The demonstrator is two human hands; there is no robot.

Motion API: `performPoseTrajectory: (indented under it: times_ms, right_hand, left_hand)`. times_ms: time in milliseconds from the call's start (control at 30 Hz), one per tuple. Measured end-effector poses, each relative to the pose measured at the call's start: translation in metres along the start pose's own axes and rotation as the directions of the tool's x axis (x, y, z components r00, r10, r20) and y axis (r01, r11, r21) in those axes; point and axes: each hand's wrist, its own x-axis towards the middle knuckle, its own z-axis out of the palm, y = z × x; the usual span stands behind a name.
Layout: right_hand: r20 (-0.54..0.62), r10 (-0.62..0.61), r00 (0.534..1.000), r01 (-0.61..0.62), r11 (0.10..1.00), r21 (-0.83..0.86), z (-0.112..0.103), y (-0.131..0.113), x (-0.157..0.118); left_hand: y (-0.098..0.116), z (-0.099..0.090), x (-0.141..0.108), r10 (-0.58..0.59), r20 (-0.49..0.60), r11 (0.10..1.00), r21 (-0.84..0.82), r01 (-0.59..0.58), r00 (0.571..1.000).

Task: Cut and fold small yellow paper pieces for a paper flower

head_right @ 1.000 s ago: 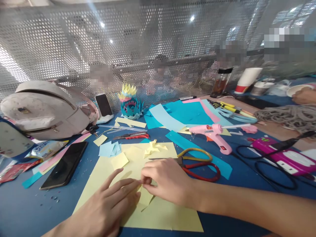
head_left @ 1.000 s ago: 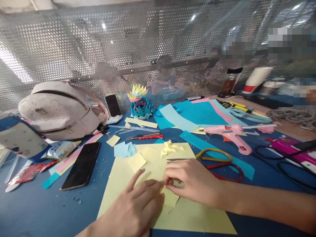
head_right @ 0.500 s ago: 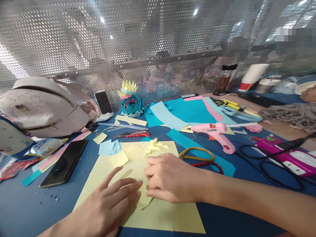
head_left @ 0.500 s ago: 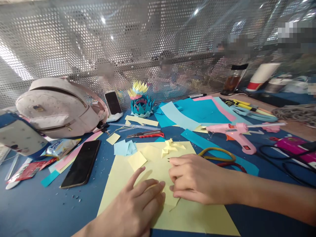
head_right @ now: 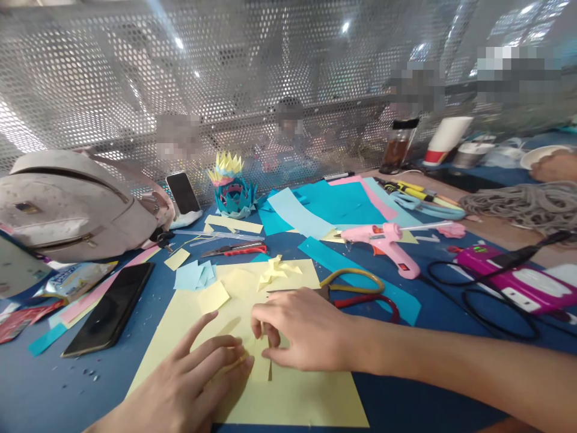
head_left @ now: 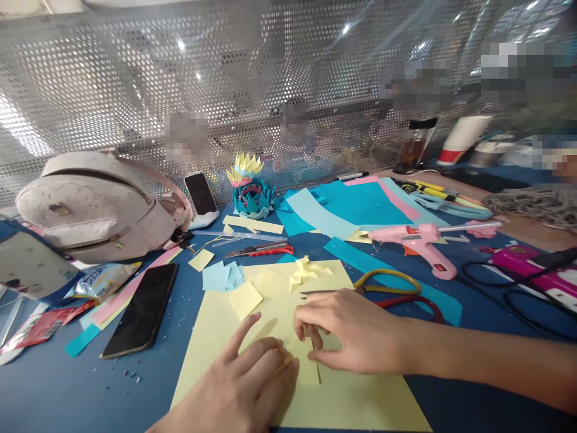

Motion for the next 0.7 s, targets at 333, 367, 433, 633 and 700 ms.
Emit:
performPoseTrajectory:
  times_ms: [333,367,433,633,700]
  right_hand:
    - [-0.113,0.11,0.988,-0.112,0.994,-0.014,0.008,0.0,0.004]
    - [-0.114,0.102,0.988,-0.105,0.994,-0.019,0.008,-0.001,0.004]
    - [-0.121,0.08,0.989,-0.084,0.996,-0.024,0.01,0.0,0.004]
    - [-0.208,-0.002,0.978,-0.017,0.996,-0.09,0.018,0.003,0.003]
    - [-0.23,-0.046,0.972,0.019,0.993,-0.121,0.02,0.004,0.003]
  left_hand:
    - [0.002,0.016,-0.009,-0.035,-0.049,0.996,-0.086,0.031,0.998]
    - [0.003,0.02,-0.011,-0.047,-0.059,0.996,-0.08,0.042,0.997]
    - [0.004,0.027,-0.014,-0.069,-0.072,0.996,-0.066,0.064,0.995]
    - [0.004,0.029,-0.017,-0.087,-0.044,0.996,-0.037,0.086,0.995]
    - [0.003,0.029,-0.018,-0.093,-0.038,0.995,-0.035,0.092,0.995]
